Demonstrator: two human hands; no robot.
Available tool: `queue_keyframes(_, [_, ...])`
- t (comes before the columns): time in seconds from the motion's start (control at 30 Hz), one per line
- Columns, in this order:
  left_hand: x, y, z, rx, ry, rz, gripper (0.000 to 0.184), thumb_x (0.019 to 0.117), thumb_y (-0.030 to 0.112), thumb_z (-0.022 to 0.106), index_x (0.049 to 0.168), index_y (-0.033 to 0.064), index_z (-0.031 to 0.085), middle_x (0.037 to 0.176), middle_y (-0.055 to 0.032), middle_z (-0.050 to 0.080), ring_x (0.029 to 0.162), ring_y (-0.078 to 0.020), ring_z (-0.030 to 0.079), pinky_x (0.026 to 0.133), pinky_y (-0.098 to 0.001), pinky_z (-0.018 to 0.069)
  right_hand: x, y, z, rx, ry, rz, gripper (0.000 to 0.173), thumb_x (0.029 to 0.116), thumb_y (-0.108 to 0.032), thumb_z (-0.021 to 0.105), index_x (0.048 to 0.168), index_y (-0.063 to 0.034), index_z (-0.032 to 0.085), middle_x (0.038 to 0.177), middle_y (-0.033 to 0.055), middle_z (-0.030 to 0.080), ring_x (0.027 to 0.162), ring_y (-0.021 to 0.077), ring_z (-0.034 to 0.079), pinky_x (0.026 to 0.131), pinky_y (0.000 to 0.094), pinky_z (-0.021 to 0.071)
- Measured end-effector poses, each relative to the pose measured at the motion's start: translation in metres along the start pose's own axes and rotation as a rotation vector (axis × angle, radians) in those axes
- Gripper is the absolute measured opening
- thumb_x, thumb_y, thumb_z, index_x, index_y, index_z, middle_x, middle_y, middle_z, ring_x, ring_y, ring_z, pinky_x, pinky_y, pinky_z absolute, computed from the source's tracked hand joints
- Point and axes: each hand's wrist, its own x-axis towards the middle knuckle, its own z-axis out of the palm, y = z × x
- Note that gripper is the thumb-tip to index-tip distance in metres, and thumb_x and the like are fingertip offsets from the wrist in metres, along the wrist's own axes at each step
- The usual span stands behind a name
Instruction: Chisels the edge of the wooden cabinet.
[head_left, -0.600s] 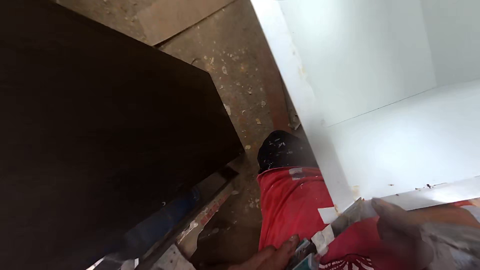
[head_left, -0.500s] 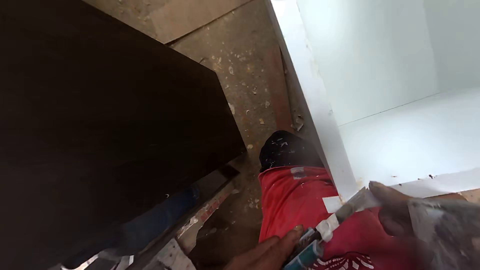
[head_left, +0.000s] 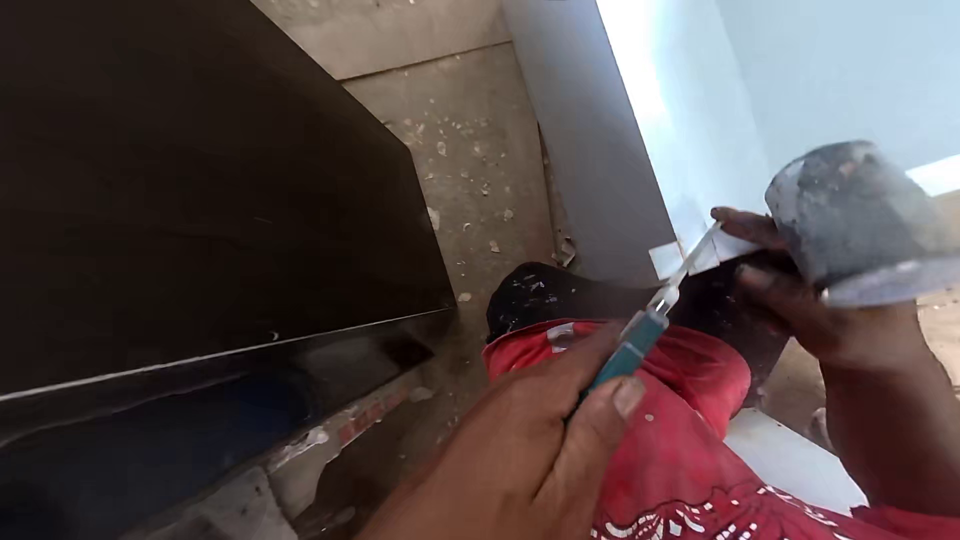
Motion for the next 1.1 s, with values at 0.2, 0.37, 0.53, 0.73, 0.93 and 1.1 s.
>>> queue_keyframes(0.2, [-0.002,-0.003,0.017,0.010,0.065,-0.018,0.036,0.1115,0.036,0.038,0.133,0.0192,0.063,0.073,0.0075,0.058,0.053,-0.0029,0.051,0.045,-0.0198,0.0455,0.008,-0.006,0.007,0.074,-0.041,-0.096,0.040,0.1005,-0.010,0.061,0.139,-0.0019,0.055,0.122,0.0008,0.070,0.061,-0.0006,0.059,0.048,0.0170,0.0520])
queue_keyframes(0.37, [-0.002,-0.004,0.019,0.000,0.073,-0.045,0.038,0.1113,0.039,0.039,0.137,0.0213,0.060,0.075,0.0056,0.061,0.052,-0.0057,0.053,0.045,-0.0215,0.0476,0.011,-0.005,0.009,0.041,-0.035,-0.137,0.039,0.1007,-0.006,0.058,0.139,-0.0001,0.056,0.112,-0.0008,0.073,0.060,-0.0015,0.059,0.046,0.0156,0.0501])
queue_keyframes(0.53, [-0.001,-0.003,0.024,0.005,0.086,-0.037,0.036,0.1114,0.038,0.039,0.133,0.0212,0.062,0.070,0.0055,0.057,0.051,-0.0057,0.052,0.044,-0.0219,0.0476,0.012,-0.005,0.009,0.064,-0.046,-0.137,0.039,0.1008,-0.004,0.059,0.139,0.0025,0.055,0.110,0.0013,0.072,0.061,-0.0009,0.059,0.046,0.0151,0.0498])
queue_keyframes(0.73, [-0.001,-0.001,0.023,0.051,0.079,-0.043,0.038,0.1115,0.038,0.038,0.137,0.0203,0.060,0.075,0.0065,0.058,0.053,-0.0037,0.053,0.047,-0.0201,0.0485,0.012,-0.007,0.009,0.037,-0.043,-0.139,0.039,0.1003,-0.004,0.057,0.139,0.0014,0.056,0.103,-0.0012,0.073,0.059,-0.0013,0.059,0.046,0.0150,0.0500])
queue_keyframes(0.93, [0.001,-0.010,0.021,0.039,0.090,0.009,0.039,0.1118,0.037,0.037,0.137,0.0180,0.060,0.076,0.0077,0.057,0.055,-0.0018,0.052,0.048,-0.0186,0.0472,0.008,-0.008,0.010,-0.014,-0.038,-0.136,0.039,0.1005,-0.006,0.059,0.139,0.0008,0.056,0.098,-0.0005,0.072,0.058,-0.0004,0.057,0.045,0.0153,0.0493])
queue_keyframes(1.1, [0.002,-0.015,0.024,0.026,0.101,0.025,0.040,0.1115,0.037,0.038,0.135,0.0145,0.060,0.076,0.0072,0.057,0.055,-0.0023,0.051,0.048,-0.0190,0.0467,0.009,-0.008,0.009,-0.018,-0.038,-0.144,0.038,0.0998,-0.007,0.060,0.138,0.0001,0.058,0.100,0.0002,0.072,0.058,-0.0006,0.058,0.046,0.0155,0.0496])
